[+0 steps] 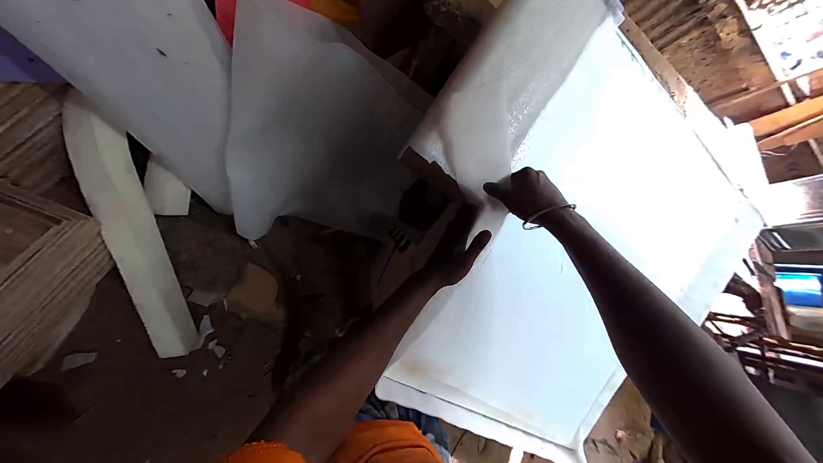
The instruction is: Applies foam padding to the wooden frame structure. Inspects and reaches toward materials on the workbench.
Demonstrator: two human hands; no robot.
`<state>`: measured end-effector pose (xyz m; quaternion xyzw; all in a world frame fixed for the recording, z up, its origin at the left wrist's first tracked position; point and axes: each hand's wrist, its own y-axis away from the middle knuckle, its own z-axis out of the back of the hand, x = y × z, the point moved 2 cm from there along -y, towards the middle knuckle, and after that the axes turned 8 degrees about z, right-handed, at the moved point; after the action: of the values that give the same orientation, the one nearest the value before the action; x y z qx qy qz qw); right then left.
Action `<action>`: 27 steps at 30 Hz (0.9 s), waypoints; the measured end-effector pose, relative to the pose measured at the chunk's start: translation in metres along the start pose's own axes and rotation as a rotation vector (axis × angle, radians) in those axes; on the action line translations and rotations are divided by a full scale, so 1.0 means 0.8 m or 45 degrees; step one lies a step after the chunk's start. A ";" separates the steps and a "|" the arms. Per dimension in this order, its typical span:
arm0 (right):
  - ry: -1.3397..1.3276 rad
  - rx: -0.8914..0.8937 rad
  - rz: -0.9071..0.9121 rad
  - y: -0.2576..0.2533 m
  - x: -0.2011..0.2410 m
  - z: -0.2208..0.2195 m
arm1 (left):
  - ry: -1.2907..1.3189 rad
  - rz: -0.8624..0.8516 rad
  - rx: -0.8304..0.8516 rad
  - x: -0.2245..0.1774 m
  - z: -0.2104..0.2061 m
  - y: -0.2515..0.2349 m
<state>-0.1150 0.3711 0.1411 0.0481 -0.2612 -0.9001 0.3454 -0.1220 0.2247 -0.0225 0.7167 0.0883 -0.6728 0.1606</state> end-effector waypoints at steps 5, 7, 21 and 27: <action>0.032 -0.060 0.088 -0.005 -0.012 -0.012 | 0.065 -0.015 -0.058 -0.019 -0.003 -0.015; 0.073 -0.066 0.116 -0.006 -0.009 -0.014 | 0.056 0.016 -0.080 -0.025 -0.004 -0.022; -0.287 -0.663 0.471 -0.071 -0.067 0.001 | 0.243 0.040 0.078 -0.010 0.002 -0.007; -0.092 -0.555 0.320 -0.091 -0.053 -0.010 | 0.119 0.095 0.164 0.014 0.020 0.065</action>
<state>-0.1239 0.4406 0.0937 -0.0924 -0.0769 -0.8863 0.4472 -0.1178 0.1696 -0.0284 0.7590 0.0257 -0.6364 0.1348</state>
